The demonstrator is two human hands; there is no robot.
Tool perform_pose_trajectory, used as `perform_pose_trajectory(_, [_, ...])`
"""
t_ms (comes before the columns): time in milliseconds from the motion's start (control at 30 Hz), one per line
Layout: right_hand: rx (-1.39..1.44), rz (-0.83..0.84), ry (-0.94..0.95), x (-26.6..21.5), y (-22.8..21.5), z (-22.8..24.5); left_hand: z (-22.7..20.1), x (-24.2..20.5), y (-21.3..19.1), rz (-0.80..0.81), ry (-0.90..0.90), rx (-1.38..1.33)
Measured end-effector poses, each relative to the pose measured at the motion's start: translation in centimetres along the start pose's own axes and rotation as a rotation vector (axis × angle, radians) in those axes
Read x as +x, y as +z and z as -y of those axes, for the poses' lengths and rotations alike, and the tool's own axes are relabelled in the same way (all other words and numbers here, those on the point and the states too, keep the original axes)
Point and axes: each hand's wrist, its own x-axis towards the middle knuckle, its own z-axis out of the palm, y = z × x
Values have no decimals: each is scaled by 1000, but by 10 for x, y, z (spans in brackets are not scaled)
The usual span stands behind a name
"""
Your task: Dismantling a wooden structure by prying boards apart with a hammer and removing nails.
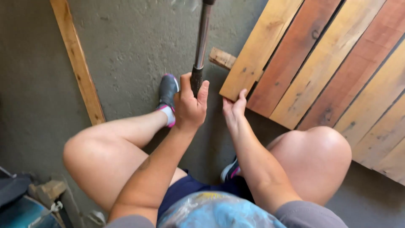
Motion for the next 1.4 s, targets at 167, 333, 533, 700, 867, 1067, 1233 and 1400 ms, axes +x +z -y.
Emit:
perform_pose_trajectory(167, [21,-25,27,6,-11,7,79,-22,56,575,-365,323])
perform_pose_trajectory(333, [42,39,-8,19,-3,-11,-9,6,-7,351,-172,90])
perform_pose_trajectory(533, [32,-2,-20,-8,9,-7,59,-29,44,77,-1,206])
perform_pose_trajectory(700, [34,26,-25,35,9,-22,53,15,42,489,-337,263])
perform_pose_trajectory(867, [-18,1,-6,3,-8,-2,-10,-4,1,168,-132,-18])
perform_pose_trajectory(1067, [58,-69,35,33,-16,-2,94,-25,68,535,-392,318])
perform_pose_trajectory(1233, [39,55,-21,32,-24,-5,-12,-10,13,302,-236,-14])
perform_pose_trajectory(1400, [38,7,-7,11,-19,0,38,-36,41,136,-134,103])
